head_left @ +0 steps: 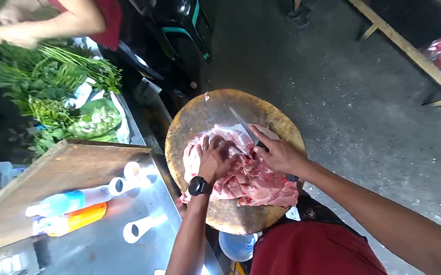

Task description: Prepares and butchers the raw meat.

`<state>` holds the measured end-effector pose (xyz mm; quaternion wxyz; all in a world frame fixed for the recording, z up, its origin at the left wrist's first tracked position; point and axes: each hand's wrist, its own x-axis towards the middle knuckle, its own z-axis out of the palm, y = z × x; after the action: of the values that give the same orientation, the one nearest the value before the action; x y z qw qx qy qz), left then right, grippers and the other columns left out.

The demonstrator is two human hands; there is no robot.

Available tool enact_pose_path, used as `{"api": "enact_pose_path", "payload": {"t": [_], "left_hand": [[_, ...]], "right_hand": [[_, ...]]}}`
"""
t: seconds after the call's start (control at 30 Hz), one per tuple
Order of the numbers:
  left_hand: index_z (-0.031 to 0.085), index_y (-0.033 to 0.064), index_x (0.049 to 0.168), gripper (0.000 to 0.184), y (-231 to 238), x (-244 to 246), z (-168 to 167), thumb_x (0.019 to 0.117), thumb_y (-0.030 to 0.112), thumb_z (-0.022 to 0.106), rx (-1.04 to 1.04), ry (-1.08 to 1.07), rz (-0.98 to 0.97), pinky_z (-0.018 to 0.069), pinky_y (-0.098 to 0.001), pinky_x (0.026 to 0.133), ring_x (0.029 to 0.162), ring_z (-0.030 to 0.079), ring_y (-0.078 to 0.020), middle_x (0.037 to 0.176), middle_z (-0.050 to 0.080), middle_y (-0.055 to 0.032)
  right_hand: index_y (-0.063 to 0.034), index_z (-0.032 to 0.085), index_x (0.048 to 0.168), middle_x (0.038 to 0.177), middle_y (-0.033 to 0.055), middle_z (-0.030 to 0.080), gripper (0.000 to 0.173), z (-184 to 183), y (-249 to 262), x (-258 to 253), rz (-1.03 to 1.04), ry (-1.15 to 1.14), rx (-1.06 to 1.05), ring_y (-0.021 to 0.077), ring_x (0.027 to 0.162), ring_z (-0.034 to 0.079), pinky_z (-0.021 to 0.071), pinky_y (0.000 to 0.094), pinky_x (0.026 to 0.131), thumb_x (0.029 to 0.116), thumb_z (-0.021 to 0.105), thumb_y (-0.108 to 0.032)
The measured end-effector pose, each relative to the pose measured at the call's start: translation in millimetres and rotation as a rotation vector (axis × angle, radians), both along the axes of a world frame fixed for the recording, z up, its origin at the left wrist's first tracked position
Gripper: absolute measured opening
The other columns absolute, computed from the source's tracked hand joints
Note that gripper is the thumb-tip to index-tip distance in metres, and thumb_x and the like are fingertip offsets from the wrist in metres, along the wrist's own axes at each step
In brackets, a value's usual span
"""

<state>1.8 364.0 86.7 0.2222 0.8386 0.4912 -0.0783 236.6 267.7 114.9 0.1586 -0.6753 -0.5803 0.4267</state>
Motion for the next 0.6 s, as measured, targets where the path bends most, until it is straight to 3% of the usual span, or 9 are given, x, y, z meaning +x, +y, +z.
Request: {"api": "enact_pose_path", "payload": {"t": [0.07, 0.13, 0.17, 0.4, 0.6], "left_hand": [[0.067, 0.0337, 0.133, 0.071, -1, 7, 0, 0.0775, 0.077, 0.067, -0.032, 0.093, 0.004, 0.0215, -0.0704, 0.118, 0.154, 0.022, -0.0378, 0.16, 0.041, -0.0058], [0.07, 0.0292, 0.127, 0.067, -11, 0, 0, 0.0763, 0.074, 0.071, -0.01, 0.056, 0.002, 0.0308, -0.065, 0.116, 0.15, 0.03, -0.0363, 0.156, 0.045, -0.0081], [0.072, 0.0275, 0.124, 0.063, -18, -5, 1, 0.0779, 0.071, 0.071, 0.006, 0.015, 0.007, 0.0324, -0.0627, 0.117, 0.148, 0.033, -0.035, 0.152, 0.048, -0.0085], [0.076, 0.0235, 0.113, 0.05, -48, -29, -3, 0.0803, 0.06, 0.071, 0.079, -0.12, 0.15, 0.0355, -0.0576, 0.116, 0.142, 0.041, -0.0343, 0.141, 0.056, -0.0098], [0.076, 0.0227, 0.113, 0.051, -49, -30, -7, 0.0806, 0.061, 0.071, 0.098, -0.119, 0.18, 0.036, -0.0582, 0.115, 0.141, 0.042, -0.0326, 0.14, 0.056, -0.0088]], "right_hand": [[-0.0431, 0.014, 0.165, 0.089, 0.0157, 0.072, 0.066, -5, 11, -4, 0.061, -0.045, -0.033, 0.035, 0.078, 0.07, 0.057, 0.0586, 0.073, 0.1083, 0.047, -0.035], [-0.0433, 0.017, 0.164, 0.104, 0.0184, 0.073, 0.065, -5, 15, -11, 0.152, -0.056, -0.113, 0.0386, 0.093, 0.071, 0.0556, 0.0622, 0.082, 0.1083, 0.047, -0.033], [-0.0438, 0.017, 0.164, 0.106, 0.0188, 0.072, 0.065, -6, 16, -15, 0.205, -0.065, -0.142, 0.0395, 0.095, 0.07, 0.055, 0.0627, 0.083, 0.1081, 0.047, -0.032], [-0.0449, 0.019, 0.163, 0.103, 0.018, 0.073, 0.066, -6, 21, -44, 0.349, -0.124, -0.174, 0.0402, 0.096, 0.07, 0.0545, 0.0618, 0.083, 0.1059, 0.047, -0.028], [-0.0452, 0.011, 0.164, 0.103, 0.0194, 0.071, 0.087, -9, 6, -54, 0.393, -0.241, -0.244, 0.0415, 0.093, 0.069, 0.0549, 0.0617, 0.079, 0.0966, 0.06, -0.022]]}}
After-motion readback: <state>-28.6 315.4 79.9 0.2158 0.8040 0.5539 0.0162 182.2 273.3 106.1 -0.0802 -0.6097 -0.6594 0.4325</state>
